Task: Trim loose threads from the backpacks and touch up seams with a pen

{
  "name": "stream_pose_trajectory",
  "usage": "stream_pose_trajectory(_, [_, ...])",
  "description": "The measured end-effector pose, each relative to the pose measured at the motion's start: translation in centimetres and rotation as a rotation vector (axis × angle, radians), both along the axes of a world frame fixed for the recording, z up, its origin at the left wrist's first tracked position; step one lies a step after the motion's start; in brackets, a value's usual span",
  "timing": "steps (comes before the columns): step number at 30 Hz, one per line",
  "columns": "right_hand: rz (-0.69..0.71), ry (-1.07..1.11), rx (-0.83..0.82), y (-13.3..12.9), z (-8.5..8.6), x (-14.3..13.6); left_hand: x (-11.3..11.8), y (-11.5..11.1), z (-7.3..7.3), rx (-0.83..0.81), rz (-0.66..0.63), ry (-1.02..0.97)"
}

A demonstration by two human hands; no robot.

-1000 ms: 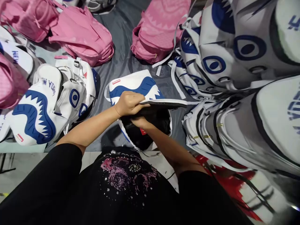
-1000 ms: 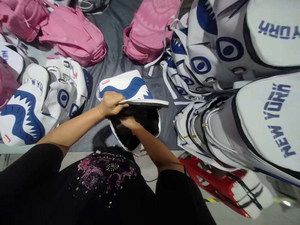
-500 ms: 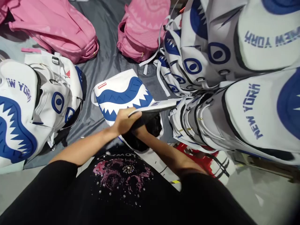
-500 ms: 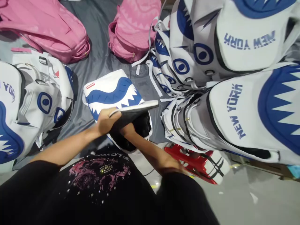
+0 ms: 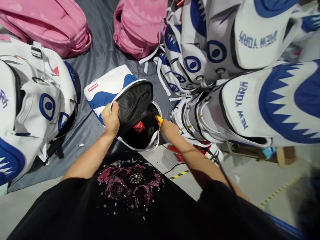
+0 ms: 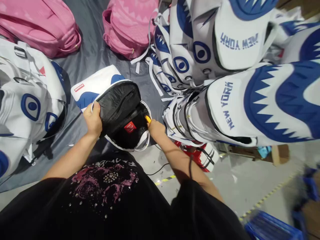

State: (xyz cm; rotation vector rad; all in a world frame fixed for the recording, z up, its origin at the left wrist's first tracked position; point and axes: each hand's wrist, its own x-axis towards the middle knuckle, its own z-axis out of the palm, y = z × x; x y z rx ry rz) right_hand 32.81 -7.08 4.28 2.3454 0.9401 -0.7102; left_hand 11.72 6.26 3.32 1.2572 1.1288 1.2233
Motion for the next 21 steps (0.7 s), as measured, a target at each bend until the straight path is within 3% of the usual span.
stream_pose_trajectory(3, [-0.082, 0.157, -0.147, -4.2, 1.2, 0.6, 0.6, -0.7, 0.3, 0.043, 0.006, 0.014])
stream_pose_trajectory(6, [-0.119, 0.297, -0.186, -5.7, 1.3, 0.5, 0.7, -1.0, 0.9, 0.102, -0.028, 0.053])
stream_pose_trajectory(10, [-0.091, 0.239, -0.098, -5.5, 0.8, -0.1, 0.4, -1.2, 1.4, 0.172, -0.14, 0.109])
stream_pose_trajectory(16, [-0.047, 0.31, 0.012, -6.5, 0.1, -1.7, 0.2, -0.9, 1.7, 0.23, -0.21, 0.136])
stream_pose_trajectory(21, [0.022, 0.126, 0.26, -6.4, -2.8, -3.8, 0.6, -1.1, 2.0, 0.247, -0.244, 0.151])
